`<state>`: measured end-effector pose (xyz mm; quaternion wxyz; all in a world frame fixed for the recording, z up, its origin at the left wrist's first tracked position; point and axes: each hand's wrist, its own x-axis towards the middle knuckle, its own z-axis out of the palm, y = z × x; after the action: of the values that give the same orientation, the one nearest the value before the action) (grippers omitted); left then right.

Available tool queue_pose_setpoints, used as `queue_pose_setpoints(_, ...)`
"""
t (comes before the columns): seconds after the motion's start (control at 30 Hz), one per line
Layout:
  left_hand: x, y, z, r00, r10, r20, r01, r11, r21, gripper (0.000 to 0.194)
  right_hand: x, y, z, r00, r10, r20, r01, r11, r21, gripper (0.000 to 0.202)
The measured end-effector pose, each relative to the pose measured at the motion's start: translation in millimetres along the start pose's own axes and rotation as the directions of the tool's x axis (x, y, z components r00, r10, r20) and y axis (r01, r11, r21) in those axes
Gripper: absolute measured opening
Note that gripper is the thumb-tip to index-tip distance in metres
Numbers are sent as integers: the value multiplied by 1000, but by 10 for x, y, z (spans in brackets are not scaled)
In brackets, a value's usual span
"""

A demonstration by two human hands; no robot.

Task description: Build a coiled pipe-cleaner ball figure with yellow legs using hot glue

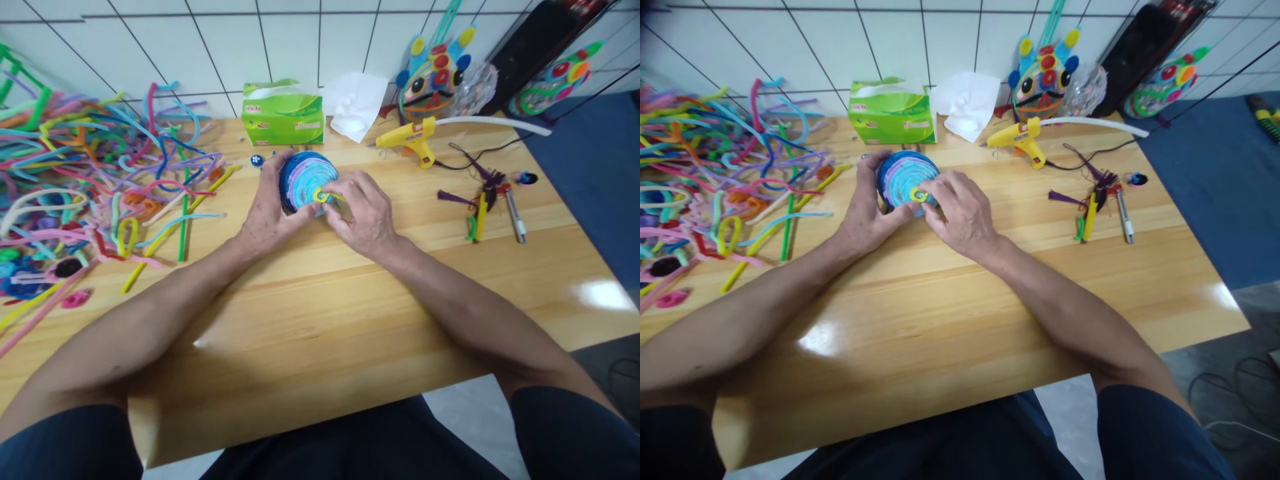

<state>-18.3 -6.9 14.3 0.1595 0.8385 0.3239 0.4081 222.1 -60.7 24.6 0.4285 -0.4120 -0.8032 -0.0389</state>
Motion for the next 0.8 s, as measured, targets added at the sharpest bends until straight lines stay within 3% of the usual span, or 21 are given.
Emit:
queue_pose_setpoints(0.1, 25, 12, -51, 998, 59, 22, -60, 998, 28, 86, 2, -1, -3, 1000, 13, 12, -13, 1000, -3, 21)
queue_pose_setpoints(0.27, 35, 76, -107, 999, -28, 42, 27, 999, 20, 74, -4, 4, -4, 1000, 7, 15, -7, 1000, -2, 21)
queue_pose_setpoints(0.53, 60, 28, -107, 995, 99, 12, -100, 991, 87, 82, -7, -31, 16, 999, 49, 6, -50, 998, 35, 20)
queue_pose_setpoints(0.8, 56, 127, -97, 997, 73, -36, -69, 993, 99, 74, -2, -35, 18, 997, 75, -14, -74, 995, 65, 13)
